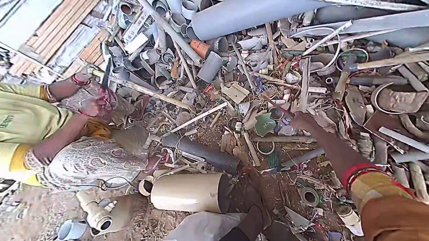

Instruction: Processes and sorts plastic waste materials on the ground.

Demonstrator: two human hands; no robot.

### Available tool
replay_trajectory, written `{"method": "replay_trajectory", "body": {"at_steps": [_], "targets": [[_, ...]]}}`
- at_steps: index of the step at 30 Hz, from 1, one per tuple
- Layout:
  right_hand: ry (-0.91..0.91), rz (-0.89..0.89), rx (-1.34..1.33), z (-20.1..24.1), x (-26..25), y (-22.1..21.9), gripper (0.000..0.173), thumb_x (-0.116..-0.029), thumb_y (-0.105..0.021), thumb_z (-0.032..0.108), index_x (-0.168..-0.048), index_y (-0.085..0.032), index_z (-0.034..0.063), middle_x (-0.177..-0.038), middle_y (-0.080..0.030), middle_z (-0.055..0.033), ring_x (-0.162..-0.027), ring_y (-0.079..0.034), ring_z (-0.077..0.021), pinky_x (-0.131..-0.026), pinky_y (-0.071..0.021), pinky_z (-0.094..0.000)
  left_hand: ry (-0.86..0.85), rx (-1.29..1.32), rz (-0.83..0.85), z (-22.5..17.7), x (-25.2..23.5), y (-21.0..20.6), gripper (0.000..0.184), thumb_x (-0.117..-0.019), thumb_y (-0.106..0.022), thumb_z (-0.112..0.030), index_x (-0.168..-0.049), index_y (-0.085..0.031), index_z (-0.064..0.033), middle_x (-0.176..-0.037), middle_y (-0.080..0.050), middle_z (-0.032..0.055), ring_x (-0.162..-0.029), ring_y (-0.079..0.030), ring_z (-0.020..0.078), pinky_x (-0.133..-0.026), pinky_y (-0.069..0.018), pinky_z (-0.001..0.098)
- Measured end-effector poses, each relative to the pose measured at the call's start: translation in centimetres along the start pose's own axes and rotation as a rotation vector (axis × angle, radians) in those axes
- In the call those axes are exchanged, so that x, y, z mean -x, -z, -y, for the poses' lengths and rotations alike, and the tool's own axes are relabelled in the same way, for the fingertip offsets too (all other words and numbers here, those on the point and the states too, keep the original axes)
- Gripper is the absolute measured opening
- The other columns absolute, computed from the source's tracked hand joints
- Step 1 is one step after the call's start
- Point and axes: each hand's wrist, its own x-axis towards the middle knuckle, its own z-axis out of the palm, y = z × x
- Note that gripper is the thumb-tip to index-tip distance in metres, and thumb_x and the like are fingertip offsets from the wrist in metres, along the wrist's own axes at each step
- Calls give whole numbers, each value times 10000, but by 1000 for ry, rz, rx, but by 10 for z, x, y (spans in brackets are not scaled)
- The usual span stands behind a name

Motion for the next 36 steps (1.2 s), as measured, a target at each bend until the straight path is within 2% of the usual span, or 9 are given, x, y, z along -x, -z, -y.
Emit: {"method": "replay_trajectory", "body": {"at_steps": [4, 10, 15, 18, 22, 26, 30, 33, 36], "targets": [[96, 185, 346, 22, 84, -19, 429, -941, -700, 258, -1218, -633, -64, -1244, -624, -313, -1192, -602, -474, -916, -477, -678, 212, -23, 258, 0, -26, 2, 435, -1085, -467, -317, -1486, -531, -162, -1419, -593, 139, -1339, -534, 351, -1085, -417, 582], [290, 519, 921, 43, 262, -5, 358, -1041, -569, 198, -1195, -620, -121, -1277, -605, -319, -1210, -585, -465, -954, -449, -648, 290, -44, 241, -5, -46, 8, 477, -1091, -439, -347, -1503, -481, -110, -1435, -566, 193, -1348, -525, 374, -1097, -393, 605], [142, 344, 723, 17, 334, 33, 423, -1006, -615, 315, -1117, -629, -93, -1171, -628, -307, -1117, -610, -455, -886, -452, -658, 519, 19, 85, -13, -50, 19, 456, -1062, -464, -375, -1350, -605, -50, -1352, -605, 237, -1296, -547, 429, -1022, -406, 672], [132, 188, 493, 8, 369, 47, 380, -978, -648, 276, -1203, -612, -28, -1139, -640, -250, -1078, -633, -393, -893, -483, -592, 535, 305, -202, 0, -54, 29, 591, -1107, -298, -466, -1435, -517, -26, -1368, -587, 247, -1301, -547, 408, -1053, -394, 641], [288, -14, 154, 9, 394, 28, 317, -961, -630, 159, -1243, -625, 14, -1097, -659, -210, -1048, -639, -353, -898, -488, -548, 381, 946, -910, 18, -66, 39, 726, -1097, -415, -422, -1641, 14, -202, -1420, -518, 282, -1132, -636, 376, -934, -522, 544], [404, -41, -121, 18, 384, 15, 451, -969, -631, 134, -1401, -561, 25, -1181, -654, -203, -1035, -648, -304, -906, -515, -493, 76, 1347, -1458, 22, -65, 47, 653, -1118, -314, -340, -1623, 98, -313, -1550, -399, 234, -1180, -636, 315, -931, -560, 486], [353, 174, -688, 28, 384, 18, 357, -1003, -538, 2, -1355, -483, 18, -821, -559, -64, -512, -522, -98, -463, -470, -239, 244, 1701, -869, 13, -58, 49, 557, -1117, -271, -449, -1612, -182, -210, -1541, -468, 151, -1243, -591, 324, -948, -497, 508], [364, 224, -676, 36, 396, 22, 266, -1024, -526, 29, -1284, -469, 34, -828, -605, -59, -542, -581, -105, -469, -501, -242, 184, 1638, -651, 3, -77, 42, 435, -1117, -329, -362, -1421, -475, -87, -1179, -680, 131, -835, -672, 188, -659, -528, 329], [521, 73, -556, 29, 396, 20, 557, -1020, -575, 110, -1530, -366, 36, -1130, -644, -123, -778, -669, -145, -632, -578, -325, 44, 1616, -776, -1, -74, 35, 333, -1090, -411, -125, -1379, -466, 31, -1072, -619, 135, -850, -606, 157, -770, -528, 318]]}}
